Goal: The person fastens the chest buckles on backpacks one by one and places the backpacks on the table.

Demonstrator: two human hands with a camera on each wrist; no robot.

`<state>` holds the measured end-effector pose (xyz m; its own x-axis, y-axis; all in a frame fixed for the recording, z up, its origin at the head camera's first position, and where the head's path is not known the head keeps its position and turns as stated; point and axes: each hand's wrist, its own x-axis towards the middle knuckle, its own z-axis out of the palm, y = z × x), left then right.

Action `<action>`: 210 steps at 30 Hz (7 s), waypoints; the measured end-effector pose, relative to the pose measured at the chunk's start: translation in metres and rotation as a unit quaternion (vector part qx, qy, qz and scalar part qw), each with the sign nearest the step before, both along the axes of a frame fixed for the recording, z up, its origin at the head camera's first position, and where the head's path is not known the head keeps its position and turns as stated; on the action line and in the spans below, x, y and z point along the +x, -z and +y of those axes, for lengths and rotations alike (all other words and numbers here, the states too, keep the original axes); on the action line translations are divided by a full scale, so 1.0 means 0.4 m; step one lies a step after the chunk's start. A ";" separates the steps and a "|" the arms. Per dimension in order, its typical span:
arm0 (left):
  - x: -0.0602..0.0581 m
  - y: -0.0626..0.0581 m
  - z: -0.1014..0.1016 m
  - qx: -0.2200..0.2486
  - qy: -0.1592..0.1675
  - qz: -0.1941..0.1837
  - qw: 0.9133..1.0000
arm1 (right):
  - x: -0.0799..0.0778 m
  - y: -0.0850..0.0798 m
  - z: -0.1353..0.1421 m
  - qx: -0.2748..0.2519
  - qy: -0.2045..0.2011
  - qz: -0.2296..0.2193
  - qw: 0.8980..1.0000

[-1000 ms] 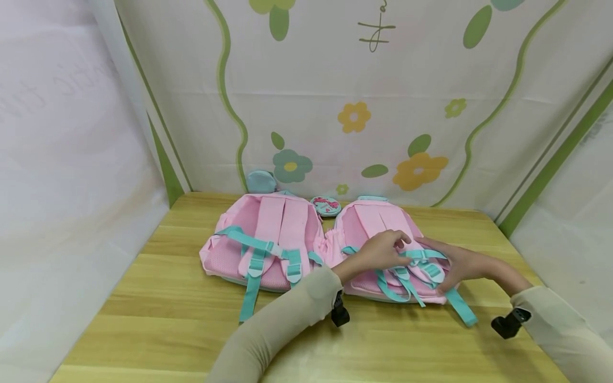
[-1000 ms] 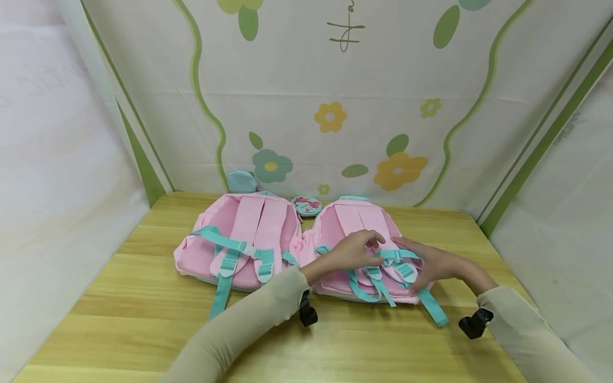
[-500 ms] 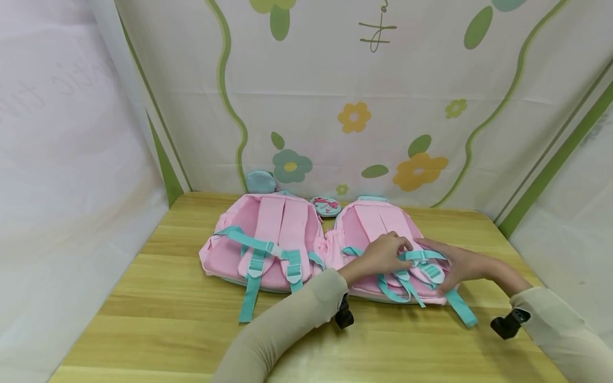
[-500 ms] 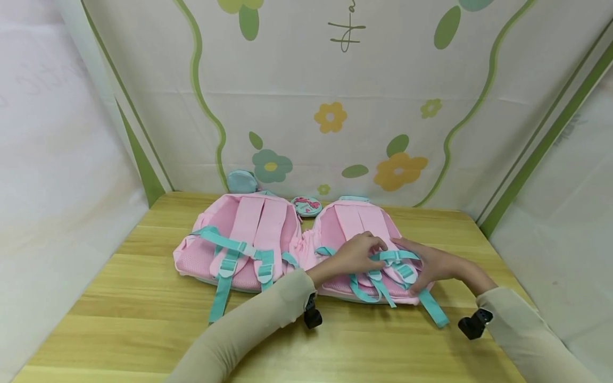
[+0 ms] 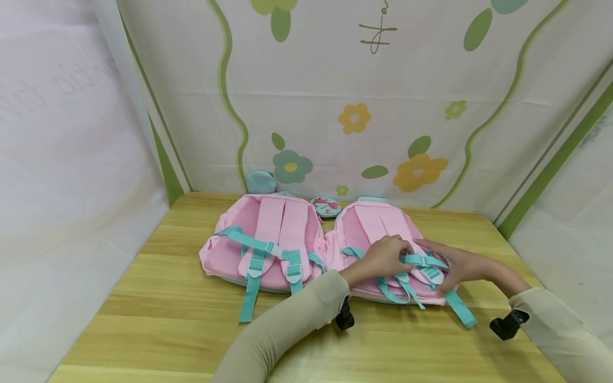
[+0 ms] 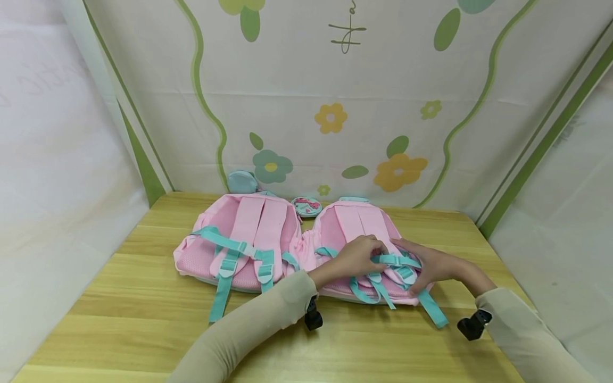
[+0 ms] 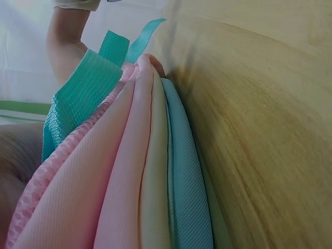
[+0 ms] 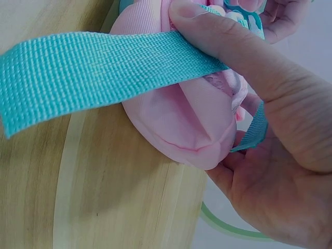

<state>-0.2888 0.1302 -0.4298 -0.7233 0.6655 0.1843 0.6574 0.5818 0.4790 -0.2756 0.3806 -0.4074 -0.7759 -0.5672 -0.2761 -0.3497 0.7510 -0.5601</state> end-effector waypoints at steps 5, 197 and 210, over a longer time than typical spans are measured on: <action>0.002 -0.004 0.005 0.002 0.003 0.014 1.000 | -0.001 0.003 0.000 0.005 0.001 0.005 1.000; -0.020 -0.020 -0.229 -0.017 0.008 0.052 0.998 | 0.035 -0.018 -0.175 -0.014 -0.054 0.264 0.963; -0.022 -0.016 -0.226 -0.020 0.013 0.073 0.997 | 0.033 0.006 -0.176 0.000 -0.088 0.319 0.944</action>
<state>-0.2977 0.0400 -0.4232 -0.6731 0.6922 0.2604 0.7336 0.5803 0.3536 -0.2624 0.3102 -0.4097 -0.6788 -0.7022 0.2150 -0.7343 0.6507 -0.1933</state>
